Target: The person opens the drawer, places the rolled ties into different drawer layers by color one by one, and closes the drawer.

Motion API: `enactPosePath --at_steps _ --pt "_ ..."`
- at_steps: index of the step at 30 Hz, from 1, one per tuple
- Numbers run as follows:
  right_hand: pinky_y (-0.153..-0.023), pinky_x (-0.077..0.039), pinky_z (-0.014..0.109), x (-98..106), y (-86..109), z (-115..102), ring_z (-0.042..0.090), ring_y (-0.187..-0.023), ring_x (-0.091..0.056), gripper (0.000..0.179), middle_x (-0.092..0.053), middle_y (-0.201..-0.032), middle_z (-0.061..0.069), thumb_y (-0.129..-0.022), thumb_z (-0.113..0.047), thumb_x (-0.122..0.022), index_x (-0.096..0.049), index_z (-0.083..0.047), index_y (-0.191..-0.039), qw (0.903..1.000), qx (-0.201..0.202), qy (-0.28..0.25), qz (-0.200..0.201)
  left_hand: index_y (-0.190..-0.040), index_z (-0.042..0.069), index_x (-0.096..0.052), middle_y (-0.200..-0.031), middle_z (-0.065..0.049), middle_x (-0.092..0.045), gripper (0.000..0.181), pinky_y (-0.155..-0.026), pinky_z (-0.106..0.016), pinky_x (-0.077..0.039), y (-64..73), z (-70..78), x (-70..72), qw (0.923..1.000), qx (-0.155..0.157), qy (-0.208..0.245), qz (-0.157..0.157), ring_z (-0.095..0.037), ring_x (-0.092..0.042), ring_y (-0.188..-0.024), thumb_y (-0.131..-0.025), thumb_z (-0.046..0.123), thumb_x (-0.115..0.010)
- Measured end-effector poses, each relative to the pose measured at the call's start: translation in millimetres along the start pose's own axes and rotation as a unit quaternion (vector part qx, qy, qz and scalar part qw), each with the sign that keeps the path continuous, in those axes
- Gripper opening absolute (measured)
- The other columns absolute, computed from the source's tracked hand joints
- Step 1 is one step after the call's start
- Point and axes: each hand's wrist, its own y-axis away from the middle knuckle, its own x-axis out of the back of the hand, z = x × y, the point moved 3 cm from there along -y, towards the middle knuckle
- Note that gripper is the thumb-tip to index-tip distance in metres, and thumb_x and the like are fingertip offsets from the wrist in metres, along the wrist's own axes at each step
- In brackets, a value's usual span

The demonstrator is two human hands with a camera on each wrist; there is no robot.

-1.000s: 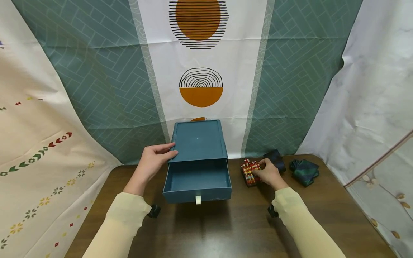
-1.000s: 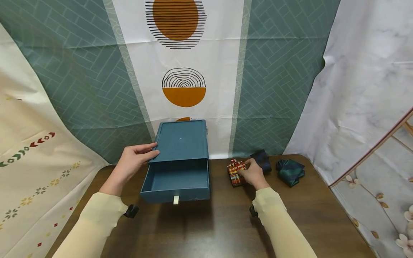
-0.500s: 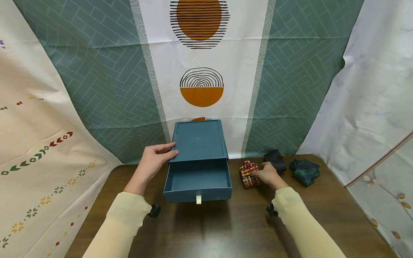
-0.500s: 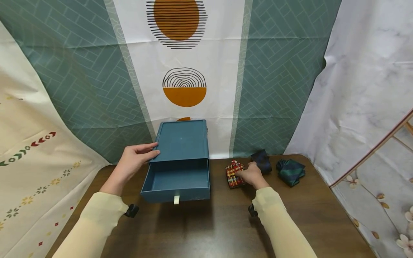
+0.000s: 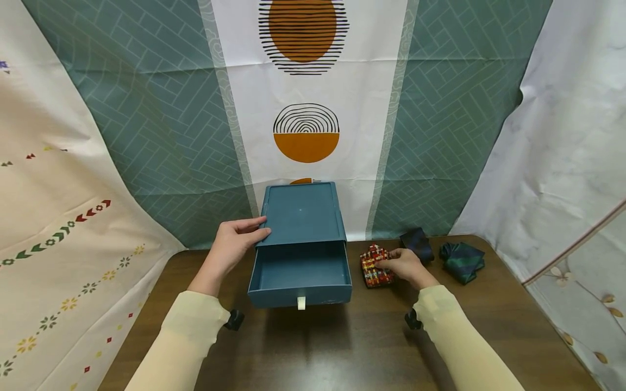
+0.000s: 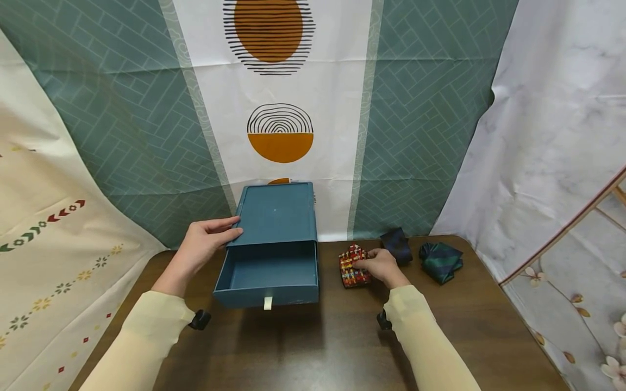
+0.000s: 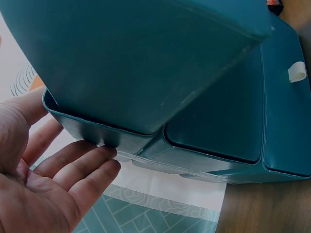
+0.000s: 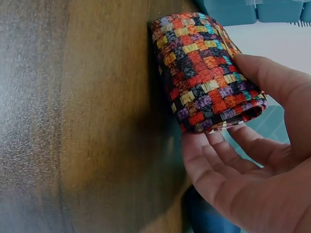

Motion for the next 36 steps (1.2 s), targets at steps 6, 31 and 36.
enactPosePath --at_steps 6,31,36 --pt "-0.058 -0.040 0.028 1 -0.4 -7 0.015 -0.066 -0.046 0.048 -0.052 -0.075 0.002 -0.079 -0.036 -0.073 -0.055 -0.001 -0.105 0.9996 0.017 0.011 0.020 -0.127 0.022 -0.061 -0.136 -0.001 -0.052 0.051 -0.096 -0.035 -0.048 0.3 1.0 0.0 1.0000 0.002 0.002 -0.003 -0.016 -0.051 -0.124 -0.081 0.042 -0.071" --pt "-0.082 -0.055 0.040 32 41.7 -108 0.026 -0.108 -0.058 0.073 -0.059 -0.120 0.013 -0.078 -0.050 -0.070 -0.044 -0.012 -0.136 0.9808 0.139 -0.061 0.122 -0.132 0.010 -0.055 -0.140 -0.012 -0.048 0.048 -0.100 -0.040 -0.045 13.9 25.2 -0.5 0.9996 0.017 0.011 -0.019 -0.025 -0.049 -0.127 -0.087 0.024 -0.066" --pt "-0.085 -0.052 0.040 40 53.2 -120 0.026 -0.107 -0.058 0.085 -0.059 -0.120 0.014 -0.079 -0.052 -0.068 -0.034 -0.010 -0.144 0.9780 0.135 -0.106 0.119 -0.129 0.016 -0.059 -0.140 -0.008 -0.049 0.049 -0.099 -0.039 -0.046 3.0 8.6 -0.8 0.9997 0.010 0.015 -0.016 -0.022 -0.049 -0.127 -0.084 0.032 -0.070"
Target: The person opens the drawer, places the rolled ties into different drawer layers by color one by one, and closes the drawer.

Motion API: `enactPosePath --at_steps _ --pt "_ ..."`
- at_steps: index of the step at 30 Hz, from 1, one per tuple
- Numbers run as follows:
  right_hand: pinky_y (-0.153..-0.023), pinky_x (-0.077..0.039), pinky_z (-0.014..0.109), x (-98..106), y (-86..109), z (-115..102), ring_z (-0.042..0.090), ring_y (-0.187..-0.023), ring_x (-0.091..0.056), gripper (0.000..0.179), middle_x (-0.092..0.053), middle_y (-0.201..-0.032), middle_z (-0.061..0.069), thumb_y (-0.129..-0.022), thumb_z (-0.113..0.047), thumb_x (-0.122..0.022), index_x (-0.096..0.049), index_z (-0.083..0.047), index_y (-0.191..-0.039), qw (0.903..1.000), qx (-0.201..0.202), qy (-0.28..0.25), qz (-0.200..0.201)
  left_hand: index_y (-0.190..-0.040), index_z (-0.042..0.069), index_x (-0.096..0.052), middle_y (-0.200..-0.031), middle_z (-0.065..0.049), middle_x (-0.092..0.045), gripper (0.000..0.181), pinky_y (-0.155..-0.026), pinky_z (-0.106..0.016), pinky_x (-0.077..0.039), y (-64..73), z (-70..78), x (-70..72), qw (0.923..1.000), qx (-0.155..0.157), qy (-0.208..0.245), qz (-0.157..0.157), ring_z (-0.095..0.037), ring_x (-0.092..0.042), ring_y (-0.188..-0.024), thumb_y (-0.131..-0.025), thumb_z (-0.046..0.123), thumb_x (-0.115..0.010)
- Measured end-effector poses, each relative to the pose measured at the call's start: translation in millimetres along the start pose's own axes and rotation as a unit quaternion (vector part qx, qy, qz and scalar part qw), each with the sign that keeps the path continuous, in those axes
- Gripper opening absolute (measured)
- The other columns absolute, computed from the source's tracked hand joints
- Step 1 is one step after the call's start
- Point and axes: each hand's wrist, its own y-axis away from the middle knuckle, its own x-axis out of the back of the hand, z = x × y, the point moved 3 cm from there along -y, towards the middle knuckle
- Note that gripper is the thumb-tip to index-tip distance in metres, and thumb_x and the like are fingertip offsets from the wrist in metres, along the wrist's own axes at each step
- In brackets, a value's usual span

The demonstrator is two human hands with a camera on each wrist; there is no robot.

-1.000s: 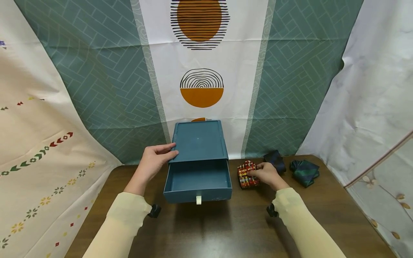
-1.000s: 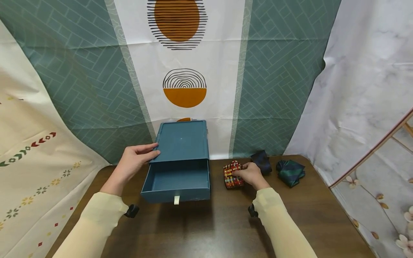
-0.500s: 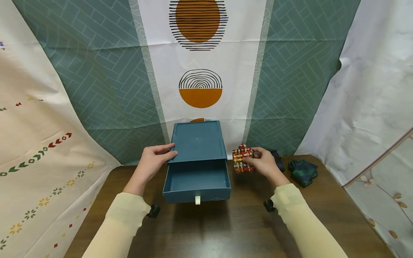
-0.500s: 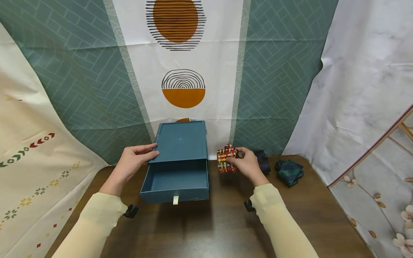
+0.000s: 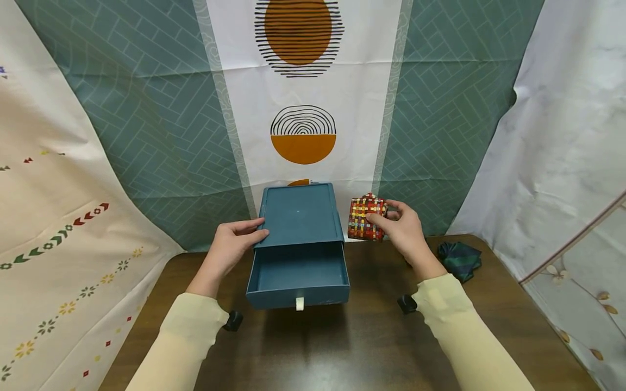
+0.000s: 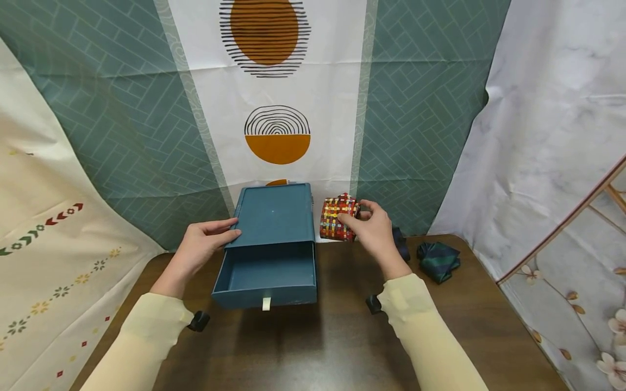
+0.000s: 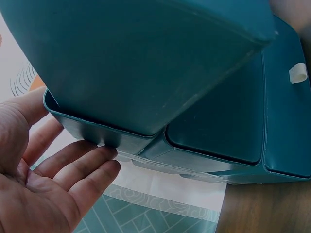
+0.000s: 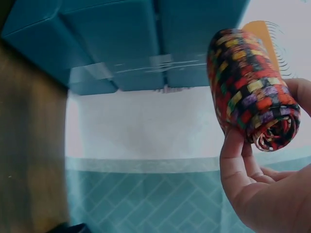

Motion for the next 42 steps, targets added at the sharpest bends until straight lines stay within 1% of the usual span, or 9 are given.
enactPosePath --at_steps 2,7,10,20,25,28,33,36,42 --pt "-0.087 -0.052 0.039 1 1.0 -5 0.026 -0.109 -0.057 0.085 -0.058 -0.122 0.015 -0.080 -0.049 -0.068 -0.032 -0.008 -0.144 0.9998 0.005 -0.012 -0.012 -0.128 0.019 -0.060 -0.139 -0.006 -0.050 0.050 -0.098 -0.037 -0.047 -2.9 -5.0 0.1 1.0000 -0.004 -0.001 0.004 -0.021 -0.049 -0.126 -0.083 0.036 -0.070" --pt "-0.079 -0.053 0.030 1 2.2 -10 0.025 -0.105 -0.055 0.065 -0.057 -0.120 0.015 -0.082 -0.044 -0.068 -0.050 -0.004 -0.130 0.9991 0.008 -0.023 -0.033 -0.127 0.021 -0.060 -0.137 -0.004 -0.051 0.052 -0.097 -0.036 -0.048 -4.4 -9.0 0.4 0.9998 -0.009 -0.010 0.011 -0.019 -0.051 -0.124 -0.081 0.041 -0.071" --pt "-0.075 -0.051 0.025 0 3.1 -11 0.024 -0.103 -0.052 0.058 -0.056 -0.119 0.014 -0.082 -0.045 -0.067 -0.055 -0.007 -0.125 0.9991 0.007 -0.012 -0.039 -0.127 0.021 -0.061 -0.137 -0.004 -0.052 0.052 -0.096 -0.035 -0.049 -4.0 -8.8 0.3 0.9998 -0.010 -0.014 0.013 -0.018 -0.052 -0.123 -0.080 0.042 -0.071" --pt "-0.078 -0.052 0.030 -3 7.8 -17 0.024 -0.106 -0.053 0.063 -0.056 -0.122 0.010 -0.082 -0.046 -0.068 -0.047 -0.012 -0.132 0.9976 0.026 -0.016 -0.062 -0.129 0.018 -0.059 -0.140 -0.007 -0.049 0.050 -0.099 -0.039 -0.046 1.1 1.2 -0.1 1.0000 0.000 -0.008 0.000 -0.021 -0.049 -0.126 -0.084 0.035 -0.070" --pt "-0.083 -0.053 0.035 -3 13.2 -26 0.023 -0.111 -0.055 0.072 -0.054 -0.128 0.007 -0.083 -0.041 -0.068 -0.034 -0.021 -0.143 0.9951 0.058 -0.032 -0.073 -0.131 0.011 -0.057 -0.141 -0.011 -0.047 0.049 -0.100 -0.041 -0.045 10.4 16.1 -1.8 1.0000 0.008 -0.006 0.000 -0.025 -0.048 -0.128 -0.086 0.027 -0.068" --pt "-0.082 -0.054 0.033 -1 16.6 -32 0.023 -0.111 -0.055 0.071 -0.053 -0.128 0.007 -0.084 -0.040 -0.068 -0.034 -0.025 -0.144 0.9941 0.083 -0.027 -0.064 -0.131 0.010 -0.056 -0.141 -0.012 -0.047 0.048 -0.100 -0.040 -0.045 13.1 19.2 -3.3 0.9999 0.011 -0.010 0.002 -0.025 -0.047 -0.128 -0.087 0.026 -0.067" --pt "-0.076 -0.054 0.025 4 21.3 -45 0.020 -0.102 -0.058 0.056 -0.057 -0.120 0.008 -0.085 -0.037 -0.067 -0.048 -0.022 -0.135 0.9906 0.125 -0.055 -0.014 -0.130 0.013 -0.058 -0.141 -0.010 -0.047 0.049 -0.100 -0.040 -0.045 7.3 10.3 -4.2 0.9999 0.009 -0.004 0.004 -0.025 -0.047 -0.128 -0.085 0.029 -0.069" --pt "-0.075 -0.055 0.023 4 25.0 -54 0.019 -0.098 -0.060 0.051 -0.059 -0.117 0.009 -0.084 -0.035 -0.069 -0.052 -0.019 -0.130 0.9850 0.145 -0.093 -0.004 -0.128 0.017 -0.060 -0.139 -0.008 -0.049 0.050 -0.099 -0.039 -0.046 1.3 1.3 -3.6 0.9999 0.003 -0.005 0.009 -0.022 -0.048 -0.127 -0.083 0.035 -0.071" --pt "-0.076 -0.057 0.028 -17 36.4 -68 0.021 -0.098 -0.061 0.050 -0.057 -0.120 0.008 -0.085 -0.029 -0.069 -0.052 -0.019 -0.131 0.9757 0.158 -0.131 -0.076 -0.127 0.021 -0.061 -0.138 -0.006 -0.051 0.052 -0.098 -0.039 -0.047 -3.5 -7.5 -1.1 0.9997 -0.002 -0.018 0.018 -0.021 -0.050 -0.124 -0.080 0.042 -0.071"
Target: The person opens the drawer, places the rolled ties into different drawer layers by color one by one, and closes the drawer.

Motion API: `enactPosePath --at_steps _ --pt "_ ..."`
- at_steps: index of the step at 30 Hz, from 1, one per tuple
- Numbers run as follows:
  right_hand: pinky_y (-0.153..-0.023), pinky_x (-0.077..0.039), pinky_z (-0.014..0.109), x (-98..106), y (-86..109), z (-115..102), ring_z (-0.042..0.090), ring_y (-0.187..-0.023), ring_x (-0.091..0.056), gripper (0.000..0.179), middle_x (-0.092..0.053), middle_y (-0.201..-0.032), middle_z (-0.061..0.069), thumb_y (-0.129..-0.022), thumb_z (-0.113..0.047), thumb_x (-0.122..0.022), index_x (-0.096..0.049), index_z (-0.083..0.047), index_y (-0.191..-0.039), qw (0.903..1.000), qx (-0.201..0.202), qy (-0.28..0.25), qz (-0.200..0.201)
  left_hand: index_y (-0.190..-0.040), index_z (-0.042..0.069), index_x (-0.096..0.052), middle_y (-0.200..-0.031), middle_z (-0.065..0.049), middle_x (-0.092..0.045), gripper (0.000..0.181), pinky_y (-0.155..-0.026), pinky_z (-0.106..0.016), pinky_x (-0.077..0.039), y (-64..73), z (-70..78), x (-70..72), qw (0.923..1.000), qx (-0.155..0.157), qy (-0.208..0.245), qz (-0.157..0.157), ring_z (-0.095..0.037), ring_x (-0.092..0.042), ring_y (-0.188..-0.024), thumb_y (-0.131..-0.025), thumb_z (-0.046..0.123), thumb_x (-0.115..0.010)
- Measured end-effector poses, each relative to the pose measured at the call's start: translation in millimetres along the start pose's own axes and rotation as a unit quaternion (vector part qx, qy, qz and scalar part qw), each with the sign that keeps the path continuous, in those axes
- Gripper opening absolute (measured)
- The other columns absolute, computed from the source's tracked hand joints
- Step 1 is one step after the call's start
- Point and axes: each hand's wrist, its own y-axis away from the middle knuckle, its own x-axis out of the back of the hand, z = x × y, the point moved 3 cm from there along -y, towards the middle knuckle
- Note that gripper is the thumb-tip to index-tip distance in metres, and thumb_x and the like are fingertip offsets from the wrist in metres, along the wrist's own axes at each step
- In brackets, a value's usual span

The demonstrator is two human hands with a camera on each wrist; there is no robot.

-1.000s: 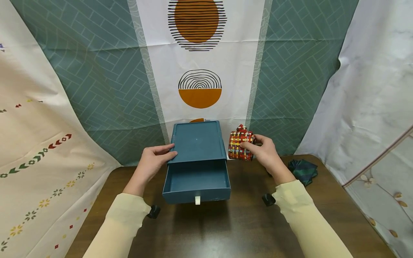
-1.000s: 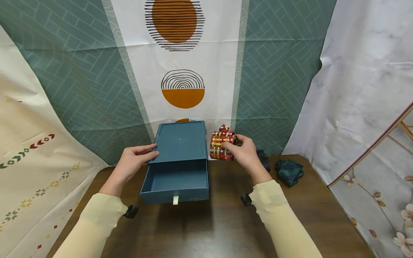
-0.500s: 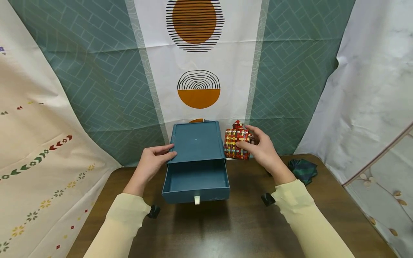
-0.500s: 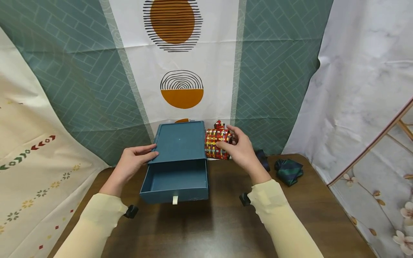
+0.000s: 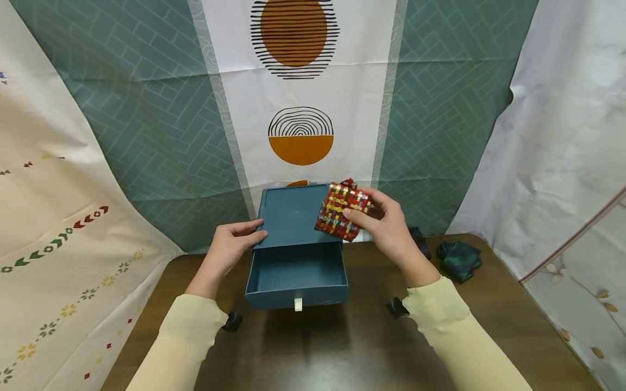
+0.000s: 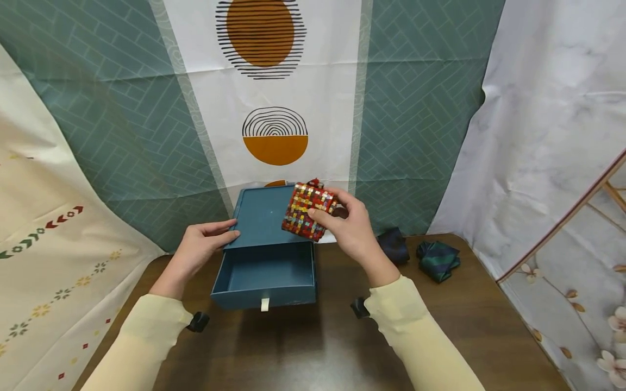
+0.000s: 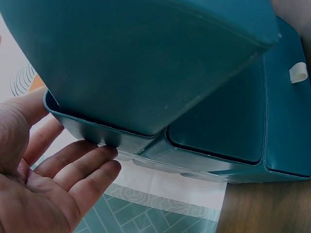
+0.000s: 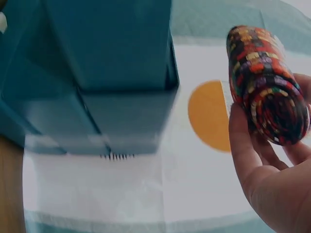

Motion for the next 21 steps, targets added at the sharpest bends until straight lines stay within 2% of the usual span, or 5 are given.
enactPosePath --at_steps 2,9,16,21 --pt "-0.076 -0.057 0.031 -12 2.3 -1 0.023 -0.097 -0.061 0.050 -0.057 -0.120 0.007 -0.085 -0.029 -0.069 -0.053 -0.020 -0.131 0.9996 -0.002 0.001 -0.028 -0.127 0.021 -0.060 -0.137 -0.005 -0.051 0.052 -0.098 -0.039 -0.047 -0.3 0.1 0.4 1.0000 -0.002 -0.003 0.000 -0.021 -0.050 -0.124 -0.080 0.042 -0.071" --pt "-0.072 -0.058 0.034 -48 10.3 -4 0.024 -0.097 -0.059 0.053 -0.060 -0.115 0.006 -0.081 -0.032 -0.073 -0.055 -0.024 -0.129 0.9949 -0.035 0.044 -0.083 -0.131 0.009 -0.056 -0.140 -0.013 -0.048 0.048 -0.100 -0.042 -0.045 18.6 30.1 -1.4 0.9999 0.011 -0.001 -0.010 -0.027 -0.049 -0.126 -0.088 0.026 -0.066" --pt "-0.069 -0.058 0.033 -71 13.9 5 0.021 -0.084 -0.065 0.052 -0.063 -0.110 0.009 -0.081 -0.021 -0.074 -0.055 -0.016 -0.129 0.9868 -0.044 0.080 -0.134 -0.131 0.008 -0.056 -0.139 -0.013 -0.049 0.047 -0.099 -0.041 -0.046 18.3 29.5 -1.2 0.9999 0.009 0.003 -0.011 -0.026 -0.050 -0.125 -0.088 0.025 -0.066" --pt "-0.068 -0.057 0.028 -80 18.3 7 0.015 -0.081 -0.066 0.047 -0.065 -0.104 0.001 -0.079 -0.024 -0.075 -0.060 -0.018 -0.124 0.9799 -0.042 0.103 -0.166 -0.131 0.008 -0.056 -0.139 -0.013 -0.049 0.047 -0.099 -0.041 -0.046 18.3 29.9 -0.7 0.9999 0.007 0.001 -0.009 -0.026 -0.050 -0.125 -0.088 0.025 -0.066"
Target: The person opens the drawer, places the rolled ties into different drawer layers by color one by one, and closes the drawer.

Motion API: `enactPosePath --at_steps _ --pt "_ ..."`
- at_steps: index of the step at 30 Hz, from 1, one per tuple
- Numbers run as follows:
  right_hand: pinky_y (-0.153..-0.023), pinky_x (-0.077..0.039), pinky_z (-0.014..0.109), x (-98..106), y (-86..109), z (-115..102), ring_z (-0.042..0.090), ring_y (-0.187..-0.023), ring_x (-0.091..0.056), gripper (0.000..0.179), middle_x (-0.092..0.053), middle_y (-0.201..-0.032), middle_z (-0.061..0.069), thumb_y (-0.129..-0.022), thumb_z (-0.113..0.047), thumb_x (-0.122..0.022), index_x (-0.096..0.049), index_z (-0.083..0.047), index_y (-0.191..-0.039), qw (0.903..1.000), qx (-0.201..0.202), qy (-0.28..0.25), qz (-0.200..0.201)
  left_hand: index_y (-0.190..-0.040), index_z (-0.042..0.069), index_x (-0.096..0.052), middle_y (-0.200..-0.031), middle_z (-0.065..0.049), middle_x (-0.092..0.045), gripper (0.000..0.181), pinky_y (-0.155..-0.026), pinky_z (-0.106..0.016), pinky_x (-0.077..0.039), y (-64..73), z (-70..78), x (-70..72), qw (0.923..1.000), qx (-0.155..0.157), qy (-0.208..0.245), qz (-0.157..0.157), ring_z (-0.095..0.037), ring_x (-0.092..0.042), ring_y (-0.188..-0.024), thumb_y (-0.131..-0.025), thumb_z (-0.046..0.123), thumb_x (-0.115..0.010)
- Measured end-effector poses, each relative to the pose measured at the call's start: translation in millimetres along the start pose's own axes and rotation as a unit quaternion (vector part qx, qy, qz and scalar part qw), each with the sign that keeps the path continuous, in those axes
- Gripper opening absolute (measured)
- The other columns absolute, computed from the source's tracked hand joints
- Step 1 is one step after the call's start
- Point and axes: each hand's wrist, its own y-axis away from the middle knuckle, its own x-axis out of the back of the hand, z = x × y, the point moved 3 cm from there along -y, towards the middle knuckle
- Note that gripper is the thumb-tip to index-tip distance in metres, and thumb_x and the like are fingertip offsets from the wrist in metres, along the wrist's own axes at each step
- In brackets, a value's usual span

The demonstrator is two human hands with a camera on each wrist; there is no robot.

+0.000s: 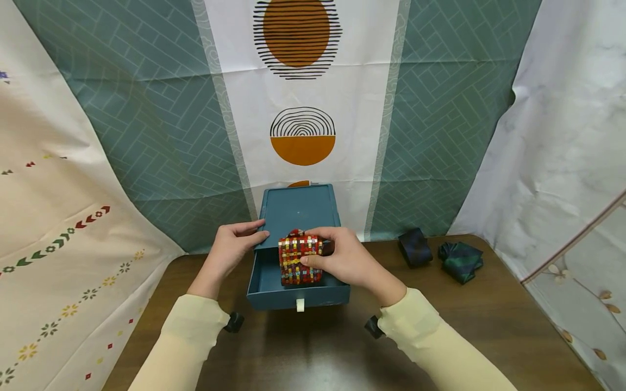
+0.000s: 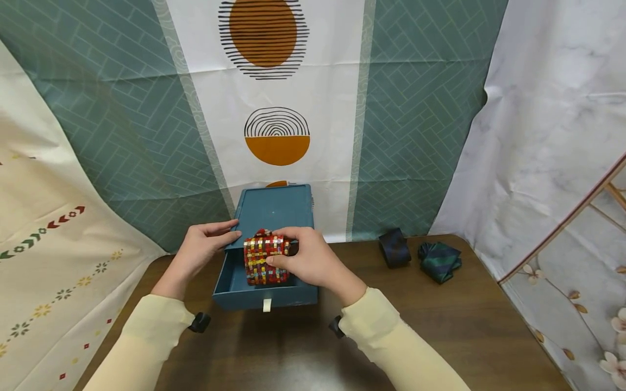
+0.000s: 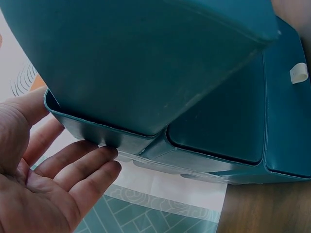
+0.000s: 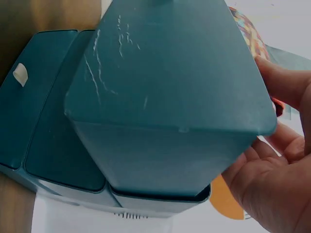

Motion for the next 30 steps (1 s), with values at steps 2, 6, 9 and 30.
enactPosePath --at_steps 2,6,9,30 --pt "-0.069 -0.057 0.027 -3 0.8 0 0.013 -0.081 -0.066 0.047 -0.066 -0.102 -0.002 -0.079 -0.026 -0.076 -0.061 -0.018 -0.122 0.9998 0.001 0.010 -0.014 -0.131 0.008 -0.056 -0.139 -0.013 -0.049 0.047 -0.099 -0.041 -0.046 0.2 0.3 -0.3 1.0000 -0.001 -0.001 0.001 -0.026 -0.050 -0.125 -0.088 0.026 -0.066" --pt "-0.068 -0.056 0.026 -6 1.0 2 0.012 -0.082 -0.064 0.045 -0.067 -0.097 -0.005 -0.079 -0.031 -0.076 -0.062 -0.016 -0.119 0.9988 -0.003 0.044 -0.021 -0.130 0.008 -0.056 -0.139 -0.013 -0.050 0.048 -0.098 -0.042 -0.046 -0.8 -0.6 -0.6 1.0000 -0.004 -0.003 0.000 -0.026 -0.050 -0.125 -0.087 0.026 -0.067" --pt "-0.067 -0.055 0.025 -8 0.1 3 0.011 -0.081 -0.063 0.044 -0.068 -0.095 -0.005 -0.079 -0.033 -0.074 -0.063 -0.015 -0.117 0.9973 -0.016 0.070 -0.018 -0.130 0.009 -0.057 -0.138 -0.013 -0.050 0.048 -0.098 -0.042 -0.046 -4.3 -5.4 -0.3 1.0000 -0.003 0.003 -0.002 -0.027 -0.050 -0.124 -0.086 0.027 -0.068" --pt "-0.047 -0.046 0.029 -22 -9.1 4 0.014 -0.048 -0.053 0.023 -0.062 -0.063 -0.001 -0.086 -0.034 -0.066 -0.066 -0.013 -0.092 0.9809 -0.071 0.174 -0.052 -0.127 0.020 -0.061 -0.136 -0.006 -0.053 0.050 -0.096 -0.038 -0.048 -20.1 -29.9 2.7 0.9999 -0.012 -0.008 0.002 -0.022 -0.051 -0.124 -0.082 0.039 -0.070"
